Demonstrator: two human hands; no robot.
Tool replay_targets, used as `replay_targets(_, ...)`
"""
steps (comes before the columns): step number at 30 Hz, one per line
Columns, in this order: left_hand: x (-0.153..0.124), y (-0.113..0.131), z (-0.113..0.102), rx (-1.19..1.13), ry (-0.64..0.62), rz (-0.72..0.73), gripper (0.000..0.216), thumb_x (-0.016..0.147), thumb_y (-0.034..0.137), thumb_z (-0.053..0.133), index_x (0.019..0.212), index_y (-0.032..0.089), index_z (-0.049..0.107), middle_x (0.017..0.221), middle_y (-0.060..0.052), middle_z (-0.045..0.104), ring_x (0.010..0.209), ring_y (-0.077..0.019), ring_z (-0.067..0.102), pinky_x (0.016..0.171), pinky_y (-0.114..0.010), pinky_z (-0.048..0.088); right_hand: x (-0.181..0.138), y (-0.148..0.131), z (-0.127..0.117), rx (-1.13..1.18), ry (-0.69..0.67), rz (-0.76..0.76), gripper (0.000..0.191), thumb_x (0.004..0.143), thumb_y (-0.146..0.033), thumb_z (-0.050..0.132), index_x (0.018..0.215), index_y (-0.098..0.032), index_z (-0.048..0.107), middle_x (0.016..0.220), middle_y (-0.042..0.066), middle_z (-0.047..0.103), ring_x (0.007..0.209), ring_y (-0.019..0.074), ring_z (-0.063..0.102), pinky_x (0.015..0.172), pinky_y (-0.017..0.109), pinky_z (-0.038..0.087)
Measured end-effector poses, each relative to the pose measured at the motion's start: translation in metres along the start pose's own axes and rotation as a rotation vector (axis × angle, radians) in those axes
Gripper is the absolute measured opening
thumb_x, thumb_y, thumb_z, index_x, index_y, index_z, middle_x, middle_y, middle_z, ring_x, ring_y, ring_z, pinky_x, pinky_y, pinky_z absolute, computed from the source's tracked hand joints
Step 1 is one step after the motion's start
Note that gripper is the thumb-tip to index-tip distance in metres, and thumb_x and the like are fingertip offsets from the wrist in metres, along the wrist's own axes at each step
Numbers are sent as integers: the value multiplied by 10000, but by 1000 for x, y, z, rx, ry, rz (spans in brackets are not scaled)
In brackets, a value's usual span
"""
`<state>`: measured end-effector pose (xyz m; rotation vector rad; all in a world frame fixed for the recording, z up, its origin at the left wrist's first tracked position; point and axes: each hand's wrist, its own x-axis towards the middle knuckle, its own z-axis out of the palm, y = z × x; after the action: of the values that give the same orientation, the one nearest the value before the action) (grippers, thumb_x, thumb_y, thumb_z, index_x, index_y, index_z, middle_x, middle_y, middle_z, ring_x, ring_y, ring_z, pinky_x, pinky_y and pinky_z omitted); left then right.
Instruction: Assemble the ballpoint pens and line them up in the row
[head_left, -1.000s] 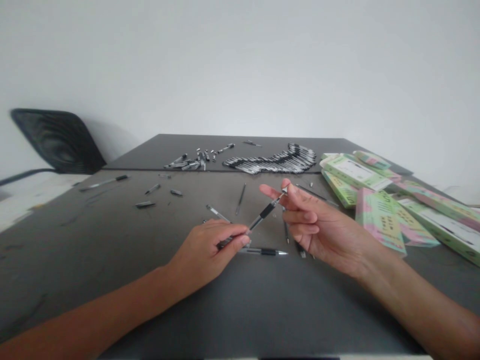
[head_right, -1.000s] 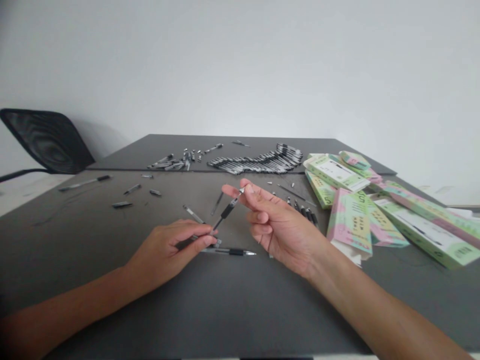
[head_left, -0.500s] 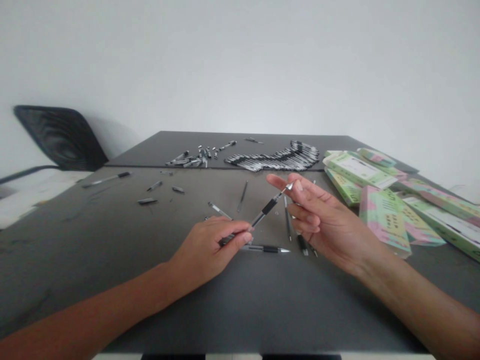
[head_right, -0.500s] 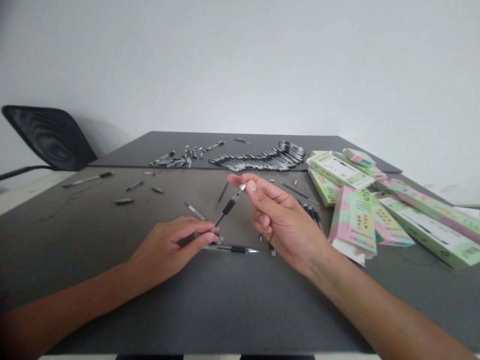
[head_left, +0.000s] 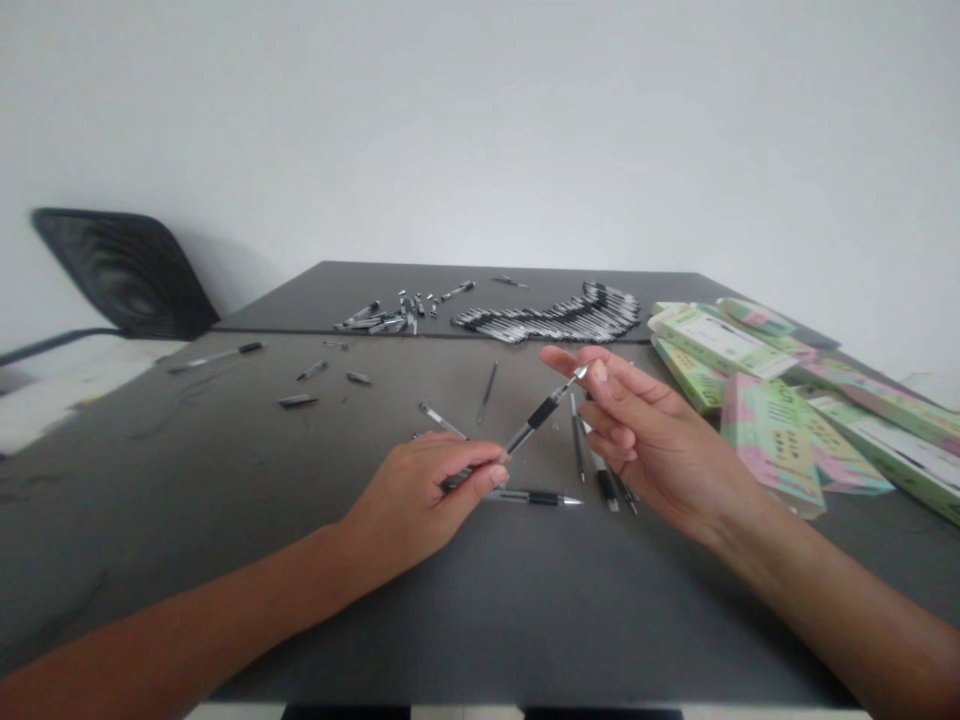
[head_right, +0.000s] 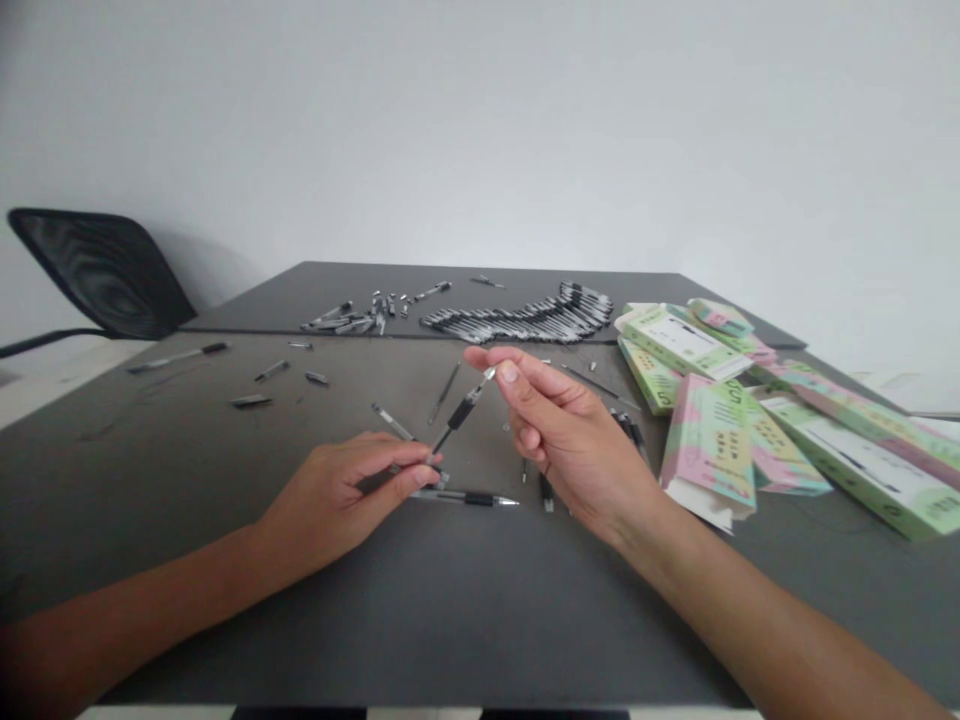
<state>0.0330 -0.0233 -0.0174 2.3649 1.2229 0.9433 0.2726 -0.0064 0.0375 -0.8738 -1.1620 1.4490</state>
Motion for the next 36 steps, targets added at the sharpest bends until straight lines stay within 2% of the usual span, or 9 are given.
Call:
replay_targets(2,0,0,0,-2,-1,2,158,1024,277,669,1093,251,809,1011,3,858,908,-201,790,827,-317,558,0,1,-1,-17,-3,-5,159,924,-429,819,1020,-303,836,1158,22,776,548,58,279,421,187,289)
replay_targets(8,-1,1,-2,-7,-2,16,164,1032,289,657,1087,251,807,993,7,856,894,-195,787,828,-308,555,1,2,-2,-52,12,-10,183,917,-455,820,1011,-298,836,1107,25,775,552,60,302,431,208,291)
replay_targets(12,-1,0,-2,-14,3,20,151,1029,276,673,1094,240,805,997,8,855,900,-190,786,836,-300,549,1,2,-2,-98,-4,-23,223,944,-461,789,1093,-303,843,1163,21,763,554,56,286,439,218,283)
replay_targets(17,0,1,-1,2,-4,19,151,1034,276,669,1094,245,804,1001,9,855,895,-193,785,825,-306,548,1,4,-4,-135,-23,-3,344,952,-500,769,1224,-296,823,832,1,689,547,81,273,443,235,255)
replay_targets(19,0,2,-2,7,-5,19,157,1038,282,660,1092,252,804,1000,8,857,889,-193,787,823,-307,551,1,4,-5,-145,-20,-11,360,944,-505,778,1231,-293,822,781,-6,649,547,88,277,441,244,249)
replay_targets(28,0,4,-3,-9,1,19,138,1021,257,687,1080,238,810,990,18,857,886,-184,788,820,-294,552,2,4,-7,-267,13,-88,341,942,-514,778,1198,-298,843,975,40,734,559,89,317,466,265,288)
replay_targets(33,-1,4,-3,-20,15,5,137,1014,258,699,1084,235,814,1009,15,861,911,-192,795,826,-298,557,2,5,-9,-335,21,-110,347,944,-536,771,1199,-311,844,712,-5,600,541,100,345,479,260,303)
replay_targets(36,-1,3,-2,-26,10,-1,137,1012,252,702,1088,240,815,1006,17,861,907,-193,794,823,-299,559,2,7,-10,-366,31,-122,363,937,-543,776,1197,-299,841,728,3,635,533,102,372,467,260,312)
